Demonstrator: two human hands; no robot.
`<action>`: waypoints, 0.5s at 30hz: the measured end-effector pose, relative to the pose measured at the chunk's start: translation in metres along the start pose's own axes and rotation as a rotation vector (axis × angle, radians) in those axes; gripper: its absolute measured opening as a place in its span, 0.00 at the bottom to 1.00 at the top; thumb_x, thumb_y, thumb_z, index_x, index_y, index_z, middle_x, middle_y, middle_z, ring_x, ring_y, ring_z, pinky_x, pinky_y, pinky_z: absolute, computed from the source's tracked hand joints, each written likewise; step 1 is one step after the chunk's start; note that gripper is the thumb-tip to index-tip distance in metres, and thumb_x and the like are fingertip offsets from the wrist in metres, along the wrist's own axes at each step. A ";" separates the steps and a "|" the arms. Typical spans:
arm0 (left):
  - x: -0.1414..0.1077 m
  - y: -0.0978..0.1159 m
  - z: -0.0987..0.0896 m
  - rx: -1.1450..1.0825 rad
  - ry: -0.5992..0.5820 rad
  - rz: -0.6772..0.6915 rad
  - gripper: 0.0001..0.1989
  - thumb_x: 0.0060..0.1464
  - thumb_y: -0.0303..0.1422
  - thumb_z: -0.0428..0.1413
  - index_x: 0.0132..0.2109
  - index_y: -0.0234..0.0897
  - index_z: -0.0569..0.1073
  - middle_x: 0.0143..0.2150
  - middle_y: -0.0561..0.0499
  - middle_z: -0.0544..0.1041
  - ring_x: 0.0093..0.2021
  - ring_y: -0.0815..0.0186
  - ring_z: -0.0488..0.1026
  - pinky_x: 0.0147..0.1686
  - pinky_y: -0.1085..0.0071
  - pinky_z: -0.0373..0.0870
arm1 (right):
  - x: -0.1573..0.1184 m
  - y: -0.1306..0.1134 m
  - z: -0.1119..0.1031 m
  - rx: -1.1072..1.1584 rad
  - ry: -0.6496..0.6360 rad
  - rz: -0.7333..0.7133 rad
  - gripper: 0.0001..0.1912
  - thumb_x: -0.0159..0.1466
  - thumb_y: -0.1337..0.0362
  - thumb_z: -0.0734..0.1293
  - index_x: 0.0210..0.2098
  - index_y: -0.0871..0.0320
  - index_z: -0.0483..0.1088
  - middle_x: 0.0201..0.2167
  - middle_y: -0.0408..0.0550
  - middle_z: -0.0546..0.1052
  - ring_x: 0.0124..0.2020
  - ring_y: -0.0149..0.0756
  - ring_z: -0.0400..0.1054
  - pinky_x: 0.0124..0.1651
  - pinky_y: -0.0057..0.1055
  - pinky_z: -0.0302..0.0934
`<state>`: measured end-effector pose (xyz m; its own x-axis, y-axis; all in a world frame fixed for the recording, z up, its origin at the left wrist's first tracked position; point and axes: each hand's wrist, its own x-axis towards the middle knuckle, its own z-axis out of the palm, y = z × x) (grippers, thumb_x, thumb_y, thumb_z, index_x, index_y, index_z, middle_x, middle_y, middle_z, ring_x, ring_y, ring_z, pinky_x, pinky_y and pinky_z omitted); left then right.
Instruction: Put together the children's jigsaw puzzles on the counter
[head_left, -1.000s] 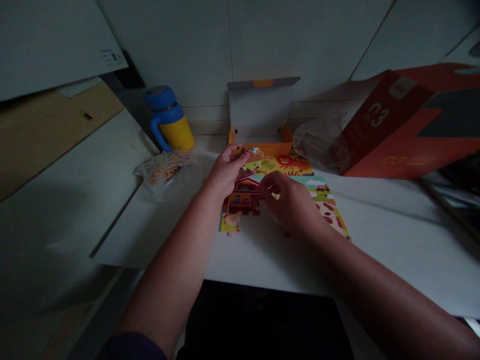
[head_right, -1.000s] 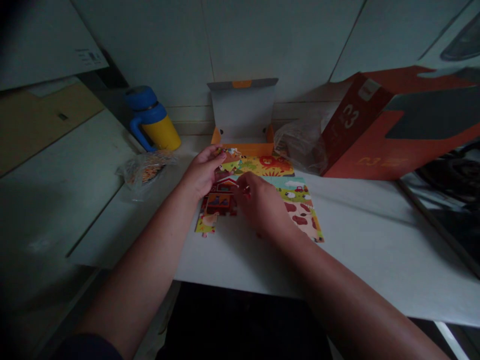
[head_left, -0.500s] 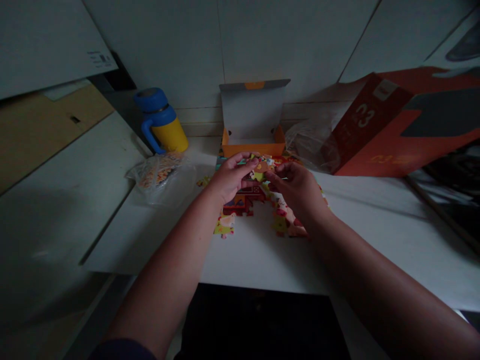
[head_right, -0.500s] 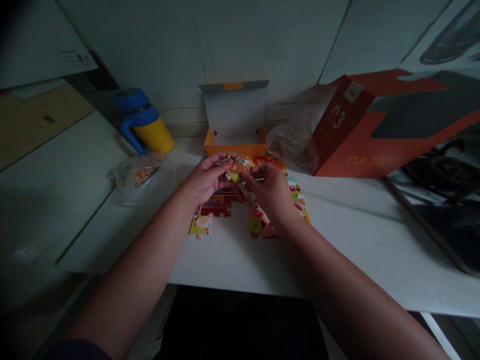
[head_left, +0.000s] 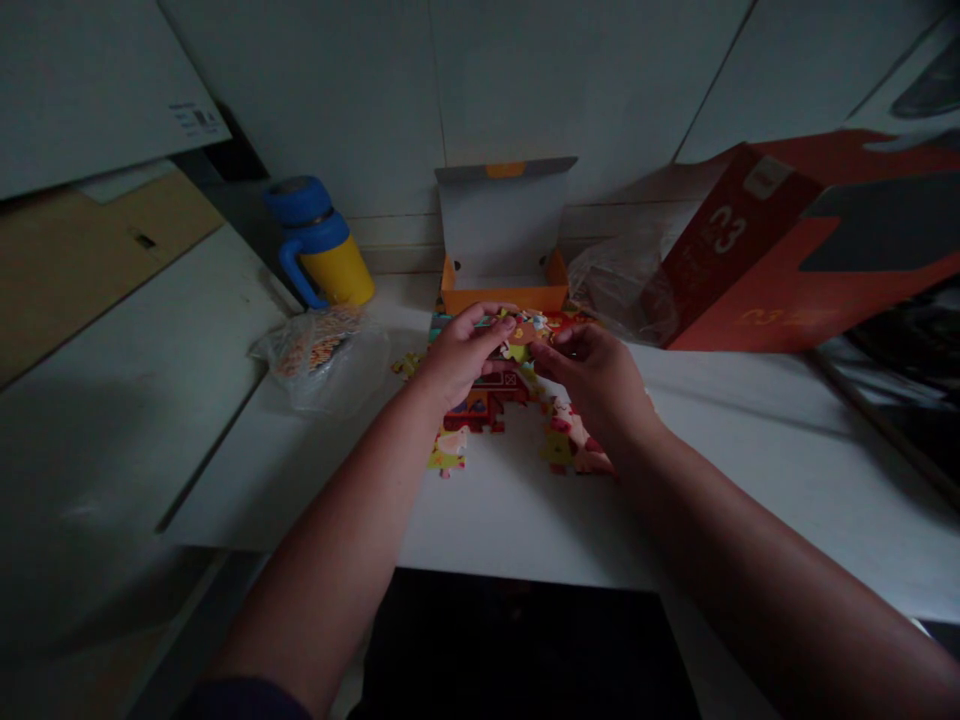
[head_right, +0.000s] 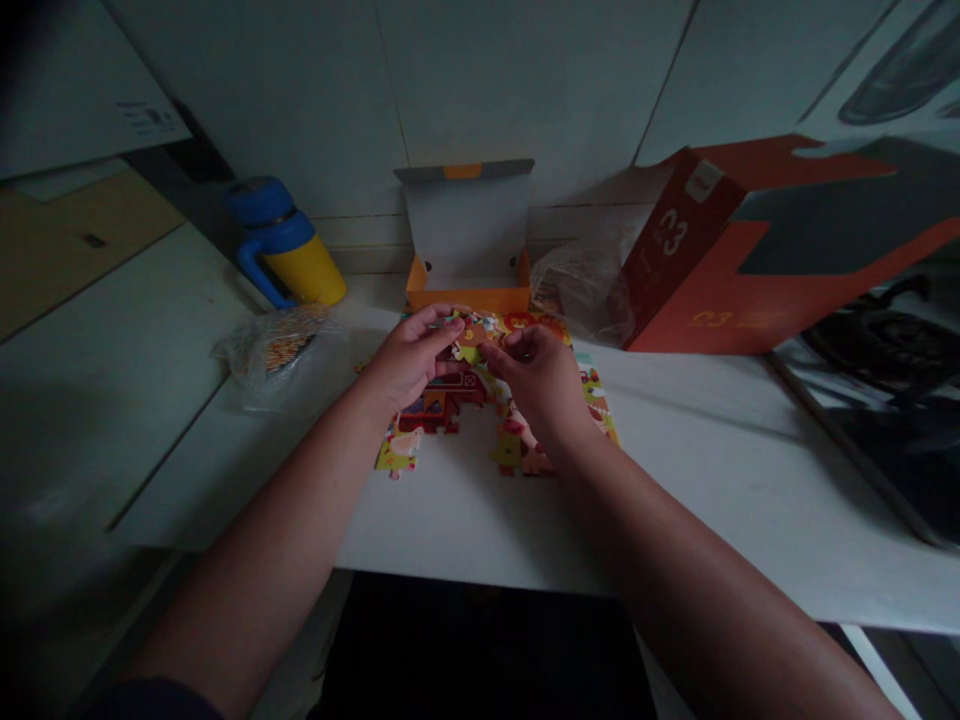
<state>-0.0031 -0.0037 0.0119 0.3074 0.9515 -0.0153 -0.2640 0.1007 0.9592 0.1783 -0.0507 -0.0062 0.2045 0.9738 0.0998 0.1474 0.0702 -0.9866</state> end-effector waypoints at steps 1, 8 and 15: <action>0.000 0.000 0.000 -0.008 0.003 0.002 0.14 0.56 0.38 0.68 0.48 0.42 0.78 0.50 0.46 0.81 0.42 0.64 0.79 0.37 0.68 0.81 | 0.000 -0.001 0.000 0.030 -0.007 0.006 0.30 0.55 0.39 0.79 0.40 0.55 0.69 0.35 0.48 0.79 0.34 0.39 0.78 0.36 0.35 0.74; 0.002 0.003 -0.002 -0.036 0.041 0.007 0.15 0.56 0.38 0.69 0.47 0.39 0.78 0.46 0.46 0.82 0.40 0.64 0.80 0.36 0.69 0.81 | 0.002 -0.005 -0.001 0.136 -0.031 0.035 0.28 0.55 0.46 0.81 0.43 0.54 0.68 0.38 0.45 0.79 0.34 0.34 0.76 0.36 0.30 0.71; 0.013 0.004 -0.014 -0.177 0.282 0.022 0.12 0.56 0.34 0.68 0.41 0.38 0.73 0.37 0.51 0.80 0.34 0.66 0.80 0.38 0.66 0.82 | -0.004 -0.018 -0.006 0.122 -0.319 0.181 0.29 0.61 0.56 0.77 0.59 0.51 0.71 0.36 0.45 0.81 0.32 0.34 0.76 0.38 0.31 0.73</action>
<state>-0.0136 0.0130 0.0117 0.0415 0.9945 -0.0960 -0.4297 0.1046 0.8969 0.1811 -0.0573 0.0119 -0.0981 0.9898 -0.1032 0.0162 -0.1021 -0.9946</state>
